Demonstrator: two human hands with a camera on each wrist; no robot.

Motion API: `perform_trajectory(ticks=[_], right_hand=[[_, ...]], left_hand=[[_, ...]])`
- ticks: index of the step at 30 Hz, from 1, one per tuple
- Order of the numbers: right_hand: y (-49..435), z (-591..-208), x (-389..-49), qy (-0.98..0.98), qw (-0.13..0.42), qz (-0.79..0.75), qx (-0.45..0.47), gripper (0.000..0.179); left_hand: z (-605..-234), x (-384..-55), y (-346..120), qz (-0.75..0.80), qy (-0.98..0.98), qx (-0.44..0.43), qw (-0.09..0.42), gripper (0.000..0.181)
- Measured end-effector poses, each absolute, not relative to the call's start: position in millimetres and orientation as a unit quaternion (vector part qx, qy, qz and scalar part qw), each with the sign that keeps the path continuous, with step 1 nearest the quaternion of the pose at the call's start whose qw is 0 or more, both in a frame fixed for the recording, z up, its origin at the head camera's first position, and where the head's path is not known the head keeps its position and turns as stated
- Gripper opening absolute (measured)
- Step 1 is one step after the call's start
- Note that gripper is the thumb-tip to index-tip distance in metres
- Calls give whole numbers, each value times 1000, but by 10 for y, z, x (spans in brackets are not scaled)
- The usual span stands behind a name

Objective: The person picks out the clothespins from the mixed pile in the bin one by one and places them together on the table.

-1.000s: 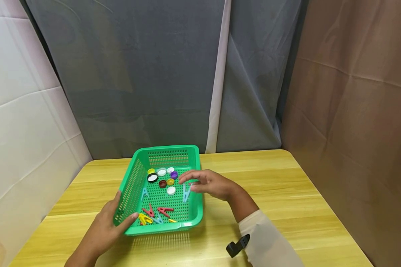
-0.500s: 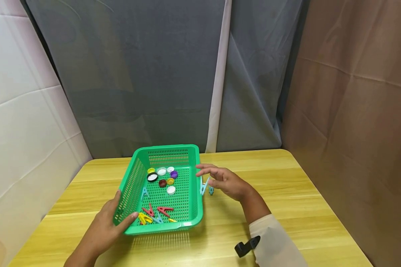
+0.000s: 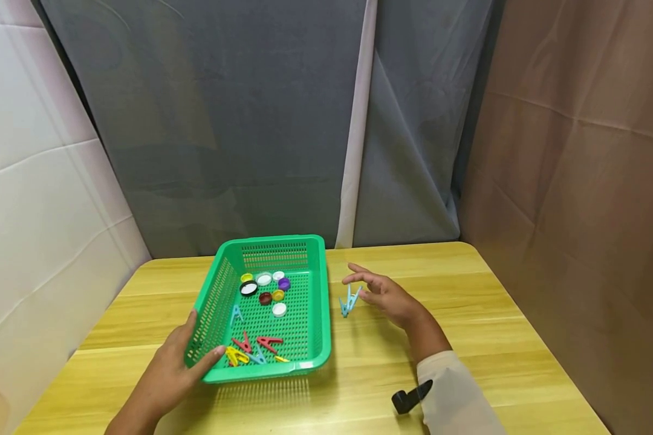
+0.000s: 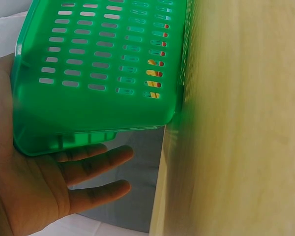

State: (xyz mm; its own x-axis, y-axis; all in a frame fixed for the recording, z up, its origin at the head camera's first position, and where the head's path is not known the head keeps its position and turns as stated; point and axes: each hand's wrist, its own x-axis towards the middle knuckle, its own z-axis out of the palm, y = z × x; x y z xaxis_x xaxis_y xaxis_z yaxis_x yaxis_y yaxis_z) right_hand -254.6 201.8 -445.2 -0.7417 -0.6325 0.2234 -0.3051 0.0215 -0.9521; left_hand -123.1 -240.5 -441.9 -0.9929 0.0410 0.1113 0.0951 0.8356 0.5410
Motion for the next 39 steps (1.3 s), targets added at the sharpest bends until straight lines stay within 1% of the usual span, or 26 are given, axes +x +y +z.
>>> perform_trajectory(ticks=[2,5,9,12,15,19,26,34,39], right_hand=[[2050,-4517,-2570,715,125,-608,-321,29],[2093,-4630,-2616,730,117,-600,-305,34],[2122,-4778,-2687,736,120,-600,-291,41],[2120,-4861,-2725,741,125,-600,-275,40],[2104,-4937,-2753,750,117,-594,-264,38],[2085,-4974,-2762,764,110,-586,-244,37],[2072,-4985,-2769,791,119,-569,-190,37],[2060,-5061,-2787,813,115,-540,-186,35],[2030,-5057,-2779,824,106,-528,-178,38]], left_hand=[[-4421,-1231,-2403,-283,-957,-36,48,109],[-4419,-1227,-2401,-282,-957,-37,51,109],[-4412,-1227,-2399,-282,-958,-36,50,109],[-4409,-1230,-2399,-282,-958,-34,45,109],[-4416,-1233,-2399,-283,-957,-35,46,109],[-4425,-1236,-2402,-283,-957,-36,48,109],[-4423,-1245,-2406,-281,-958,-31,42,109],[-4436,-1243,-2408,-282,-958,-32,42,109],[-4417,-1238,-2407,-283,-958,-32,39,109]])
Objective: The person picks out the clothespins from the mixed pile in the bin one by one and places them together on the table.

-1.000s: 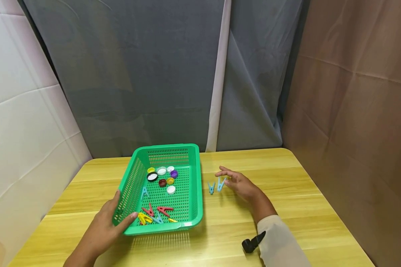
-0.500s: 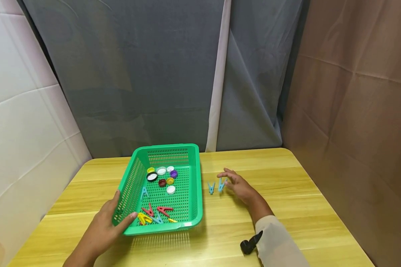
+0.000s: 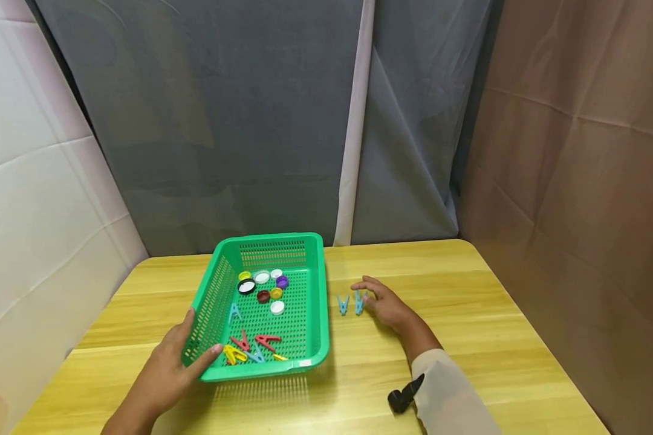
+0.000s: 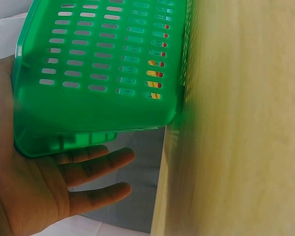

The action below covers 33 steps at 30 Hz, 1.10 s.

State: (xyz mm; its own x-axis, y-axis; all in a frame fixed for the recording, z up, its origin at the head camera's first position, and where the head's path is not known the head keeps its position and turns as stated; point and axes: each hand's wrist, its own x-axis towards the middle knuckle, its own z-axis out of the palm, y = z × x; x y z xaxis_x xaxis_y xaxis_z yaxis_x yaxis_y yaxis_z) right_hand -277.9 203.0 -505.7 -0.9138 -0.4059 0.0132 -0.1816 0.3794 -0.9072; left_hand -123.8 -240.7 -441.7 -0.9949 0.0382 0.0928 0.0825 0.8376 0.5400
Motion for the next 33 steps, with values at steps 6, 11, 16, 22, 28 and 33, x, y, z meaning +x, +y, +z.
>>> perform_trajectory(ticks=[6,11,16,22,28,33], right_hand=[[1998,-5043,-2796,833,98,-519,-163,46],[2009,-5064,-2807,841,83,-519,-131,52],[1998,-5080,-2779,888,45,-440,-125,71],[1940,-5058,-2731,915,17,-389,-106,68],[1945,-5069,-2717,911,26,-401,-95,53],[1953,-5093,-2730,905,37,-411,-105,50]], left_hand=[[-4392,-1247,-2421,-287,-957,-32,35,110],[-4394,-1261,-2413,-290,-956,-36,37,110],[-4411,-1258,-2403,-289,-955,-38,44,108],[-4407,-1250,-2395,-283,-957,-37,44,108],[-4405,-1244,-2400,-287,-957,-29,36,109],[-4416,-1237,-2405,-286,-957,-27,36,109]])
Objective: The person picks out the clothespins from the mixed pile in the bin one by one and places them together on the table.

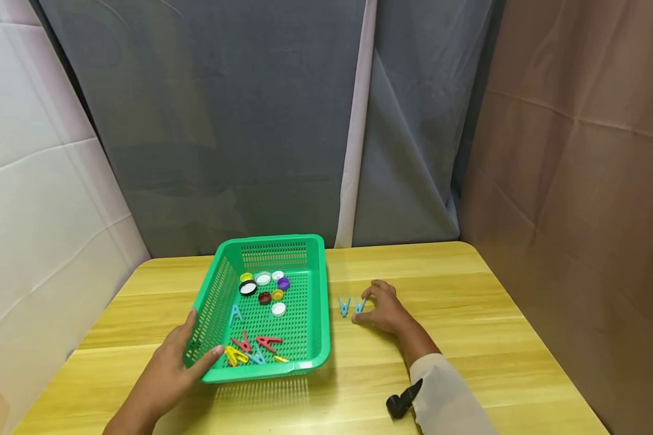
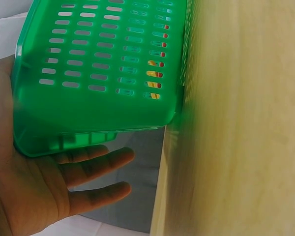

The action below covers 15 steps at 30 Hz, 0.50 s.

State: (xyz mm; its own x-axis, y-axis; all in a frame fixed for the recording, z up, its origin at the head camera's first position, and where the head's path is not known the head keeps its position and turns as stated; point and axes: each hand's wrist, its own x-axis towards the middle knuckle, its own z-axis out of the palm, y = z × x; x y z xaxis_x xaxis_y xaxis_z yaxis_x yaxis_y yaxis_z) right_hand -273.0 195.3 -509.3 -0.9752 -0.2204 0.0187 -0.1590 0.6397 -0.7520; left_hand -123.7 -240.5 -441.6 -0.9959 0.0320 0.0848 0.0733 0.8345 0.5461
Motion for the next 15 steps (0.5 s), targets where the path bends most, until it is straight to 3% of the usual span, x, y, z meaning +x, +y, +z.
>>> perform_trajectory(ticks=[15], right_hand=[[1957,-5093,-2733,903,34,-413,-114,53]], left_hand=[[-4414,-1236,-2396,-283,-957,-33,47,109]])
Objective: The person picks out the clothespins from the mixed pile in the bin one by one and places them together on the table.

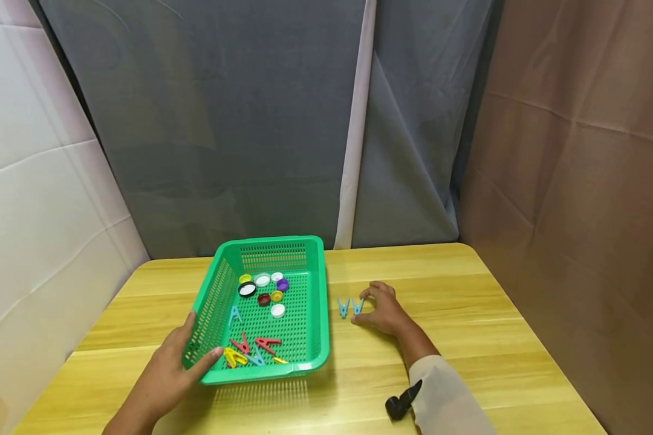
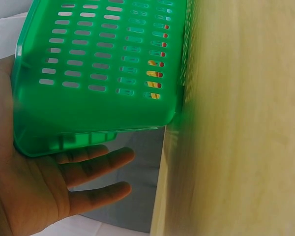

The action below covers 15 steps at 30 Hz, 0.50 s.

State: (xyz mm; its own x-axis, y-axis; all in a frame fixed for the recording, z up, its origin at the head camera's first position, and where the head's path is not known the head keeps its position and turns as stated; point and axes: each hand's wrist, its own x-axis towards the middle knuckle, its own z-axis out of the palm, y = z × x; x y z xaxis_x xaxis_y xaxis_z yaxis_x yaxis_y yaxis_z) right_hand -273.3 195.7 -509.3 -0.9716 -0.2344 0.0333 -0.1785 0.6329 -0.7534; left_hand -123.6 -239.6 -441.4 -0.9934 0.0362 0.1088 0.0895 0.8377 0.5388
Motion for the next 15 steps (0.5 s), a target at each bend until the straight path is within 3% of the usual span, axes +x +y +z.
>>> perform_trajectory(ticks=[15], right_hand=[[1971,-5116,-2745,906,36,-407,-114,52]], left_hand=[[-4421,-1235,-2399,-282,-958,-33,47,109]])
